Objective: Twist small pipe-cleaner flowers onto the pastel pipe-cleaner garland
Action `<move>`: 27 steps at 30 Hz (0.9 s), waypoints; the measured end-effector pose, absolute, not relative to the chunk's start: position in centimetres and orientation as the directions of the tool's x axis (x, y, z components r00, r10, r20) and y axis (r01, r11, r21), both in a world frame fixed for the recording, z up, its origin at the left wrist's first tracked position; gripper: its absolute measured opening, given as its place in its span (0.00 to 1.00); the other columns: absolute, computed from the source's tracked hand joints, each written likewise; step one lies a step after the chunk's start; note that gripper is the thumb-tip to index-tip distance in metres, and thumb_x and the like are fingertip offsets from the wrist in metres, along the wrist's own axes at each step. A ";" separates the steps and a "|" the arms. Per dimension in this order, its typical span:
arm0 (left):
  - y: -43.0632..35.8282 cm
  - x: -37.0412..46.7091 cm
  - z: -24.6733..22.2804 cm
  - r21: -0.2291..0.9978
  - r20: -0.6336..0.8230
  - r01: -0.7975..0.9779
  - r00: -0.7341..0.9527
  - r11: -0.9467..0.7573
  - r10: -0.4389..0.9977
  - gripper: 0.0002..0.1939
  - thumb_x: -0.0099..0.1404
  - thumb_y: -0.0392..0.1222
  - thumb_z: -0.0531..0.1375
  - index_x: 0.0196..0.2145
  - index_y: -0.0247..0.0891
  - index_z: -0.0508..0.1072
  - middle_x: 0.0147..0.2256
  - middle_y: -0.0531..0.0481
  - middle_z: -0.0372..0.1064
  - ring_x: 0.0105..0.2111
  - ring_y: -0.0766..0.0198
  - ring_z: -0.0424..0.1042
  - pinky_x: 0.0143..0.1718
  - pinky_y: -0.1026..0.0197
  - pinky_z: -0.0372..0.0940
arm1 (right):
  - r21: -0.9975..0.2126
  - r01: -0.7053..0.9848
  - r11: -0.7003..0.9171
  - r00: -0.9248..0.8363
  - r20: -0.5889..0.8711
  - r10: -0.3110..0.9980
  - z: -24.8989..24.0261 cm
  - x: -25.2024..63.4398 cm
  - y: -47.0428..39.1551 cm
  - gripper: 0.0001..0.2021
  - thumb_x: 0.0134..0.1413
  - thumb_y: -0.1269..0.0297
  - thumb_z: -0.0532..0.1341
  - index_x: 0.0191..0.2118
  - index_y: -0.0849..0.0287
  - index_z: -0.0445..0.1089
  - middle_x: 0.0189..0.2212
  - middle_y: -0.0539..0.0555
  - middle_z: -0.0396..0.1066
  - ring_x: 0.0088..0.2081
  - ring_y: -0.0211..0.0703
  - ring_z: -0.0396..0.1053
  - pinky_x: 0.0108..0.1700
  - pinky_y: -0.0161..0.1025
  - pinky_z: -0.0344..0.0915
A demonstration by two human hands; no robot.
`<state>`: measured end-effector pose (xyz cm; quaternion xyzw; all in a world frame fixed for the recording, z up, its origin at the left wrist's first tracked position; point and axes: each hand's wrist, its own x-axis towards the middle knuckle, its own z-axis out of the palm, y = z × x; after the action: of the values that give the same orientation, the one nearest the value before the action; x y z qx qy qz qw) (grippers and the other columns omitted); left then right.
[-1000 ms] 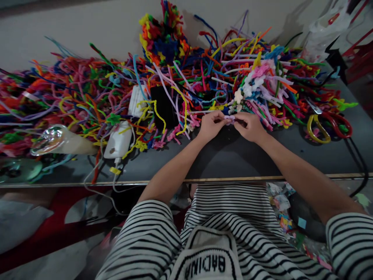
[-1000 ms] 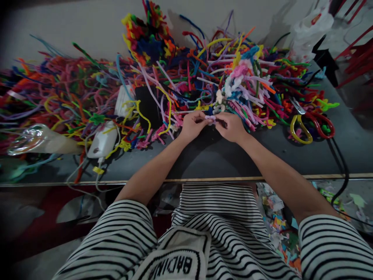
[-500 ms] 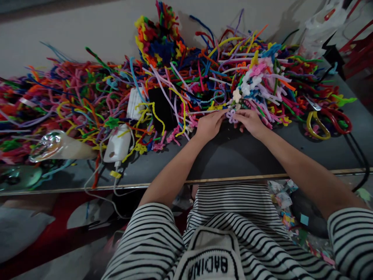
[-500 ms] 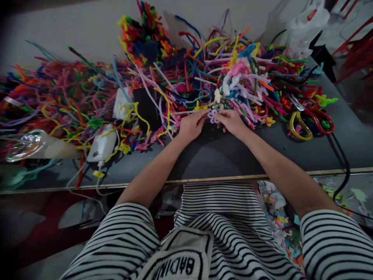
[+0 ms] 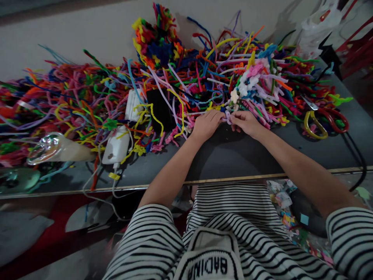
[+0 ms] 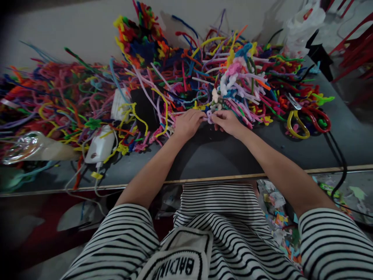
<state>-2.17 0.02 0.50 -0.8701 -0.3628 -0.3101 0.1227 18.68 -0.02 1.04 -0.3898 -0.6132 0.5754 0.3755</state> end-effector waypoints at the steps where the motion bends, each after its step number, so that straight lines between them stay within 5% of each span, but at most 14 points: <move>1: 0.1 -2.1 0.5 0.005 0.622 0.709 0.549 -0.705 0.557 0.17 0.77 0.45 0.49 0.44 0.36 0.76 0.40 0.43 0.78 0.43 0.59 0.77 0.42 0.59 0.69 | -0.996 0.063 0.057 -0.412 0.026 0.911 1.0 18.6 -0.1 0.20 0.55 0.45 0.67 0.31 0.60 0.70 0.17 0.48 0.66 0.17 0.31 0.59 0.18 0.30 0.52; 10: -0.4 -1.9 1.1 0.030 0.562 0.705 0.575 -0.709 0.595 0.17 0.77 0.44 0.49 0.48 0.35 0.75 0.43 0.39 0.78 0.45 0.58 0.76 0.39 0.60 0.68 | -0.864 0.338 0.373 -0.304 0.275 0.912 0.7 19.2 -0.5 0.17 0.59 0.48 0.64 0.34 0.59 0.74 0.27 0.53 0.72 0.28 0.38 0.67 0.28 0.34 0.61; 19: -0.3 -2.3 0.8 0.058 0.591 0.667 0.576 -0.742 0.564 0.15 0.76 0.39 0.50 0.49 0.38 0.76 0.45 0.42 0.78 0.50 0.58 0.75 0.48 0.57 0.69 | -0.960 0.218 0.175 -0.368 0.085 0.926 0.0 19.1 0.2 0.21 0.55 0.42 0.66 0.35 0.59 0.75 0.18 0.49 0.68 0.18 0.34 0.64 0.18 0.32 0.59; 27: 0.0 -2.8 1.1 0.066 0.587 0.622 0.608 -0.780 0.535 0.13 0.76 0.44 0.53 0.47 0.41 0.77 0.42 0.45 0.78 0.46 0.59 0.75 0.46 0.56 0.67 | -0.968 0.207 0.139 -0.363 0.055 0.930 0.3 19.1 0.5 0.15 0.56 0.52 0.68 0.33 0.61 0.74 0.16 0.48 0.68 0.16 0.32 0.62 0.18 0.32 0.58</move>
<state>-2.81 0.00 1.05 -0.8937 -0.3238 -0.3022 0.0724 19.15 0.51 0.31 -0.4304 -0.6605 0.4954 0.3648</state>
